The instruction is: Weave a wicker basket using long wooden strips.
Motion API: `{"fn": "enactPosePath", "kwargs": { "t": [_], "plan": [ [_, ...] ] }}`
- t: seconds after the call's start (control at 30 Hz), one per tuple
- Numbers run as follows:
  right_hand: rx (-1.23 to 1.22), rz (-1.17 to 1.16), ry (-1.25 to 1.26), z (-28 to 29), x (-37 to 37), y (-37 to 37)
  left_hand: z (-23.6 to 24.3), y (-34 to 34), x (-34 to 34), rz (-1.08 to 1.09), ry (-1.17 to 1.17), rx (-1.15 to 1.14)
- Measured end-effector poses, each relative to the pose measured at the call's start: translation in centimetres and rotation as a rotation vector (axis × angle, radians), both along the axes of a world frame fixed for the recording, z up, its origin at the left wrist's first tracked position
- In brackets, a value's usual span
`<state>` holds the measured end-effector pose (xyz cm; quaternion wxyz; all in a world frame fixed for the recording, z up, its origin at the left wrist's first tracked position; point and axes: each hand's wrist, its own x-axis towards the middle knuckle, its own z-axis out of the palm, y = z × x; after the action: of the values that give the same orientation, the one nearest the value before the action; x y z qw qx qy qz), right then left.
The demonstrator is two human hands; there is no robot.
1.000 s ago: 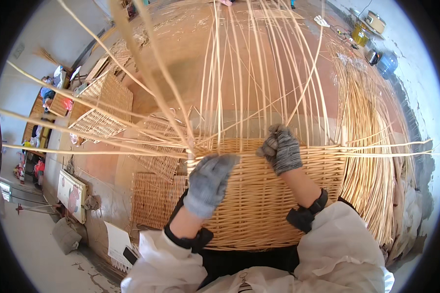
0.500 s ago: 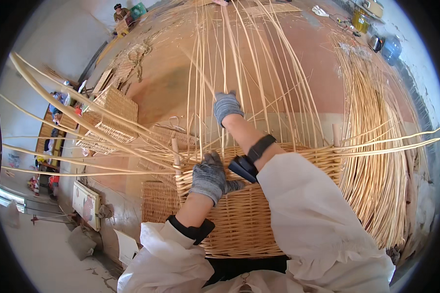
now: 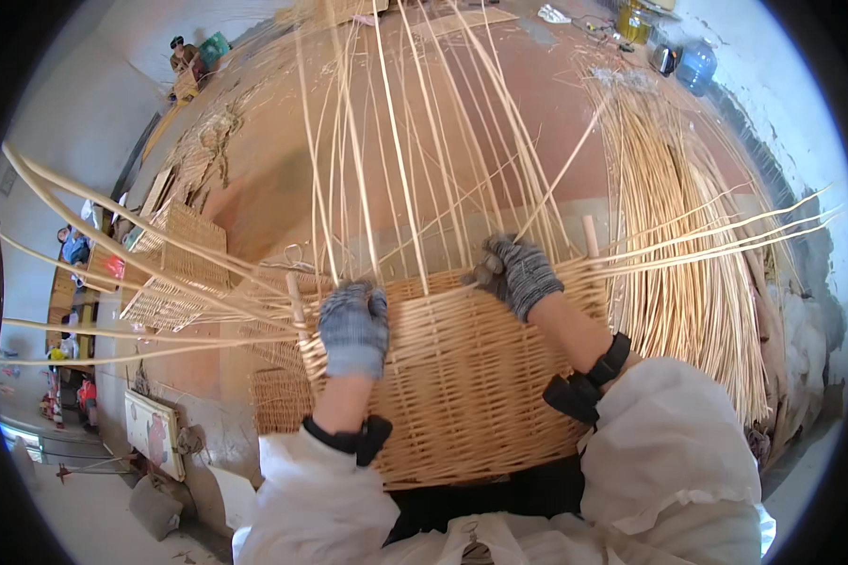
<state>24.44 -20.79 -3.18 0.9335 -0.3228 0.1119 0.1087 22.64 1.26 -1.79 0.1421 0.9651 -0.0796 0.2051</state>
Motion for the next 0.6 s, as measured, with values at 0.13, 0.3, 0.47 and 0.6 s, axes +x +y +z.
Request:
{"fn": "enactPosePath", "kwargs": {
  "t": [0.13,0.3,0.47,0.6],
  "plan": [
    [-0.341,0.152,-0.039,0.9,0.4,0.1,-0.4,-3.6,-1.8,-0.308,0.305,0.337],
    [-1.398,0.102,-0.685,0.0,8.5,0.9,1.7,-5.9,-0.2,-0.109,0.704,0.259],
    [-0.464,-0.175,-0.012,1.6,1.1,-2.1,1.0,-5.2,-1.2,-0.019,0.613,0.184],
    [-0.580,-0.207,-0.211,6.5,-2.6,1.4,1.1,-5.2,-0.3,-0.071,0.412,0.351]
  ]
}}
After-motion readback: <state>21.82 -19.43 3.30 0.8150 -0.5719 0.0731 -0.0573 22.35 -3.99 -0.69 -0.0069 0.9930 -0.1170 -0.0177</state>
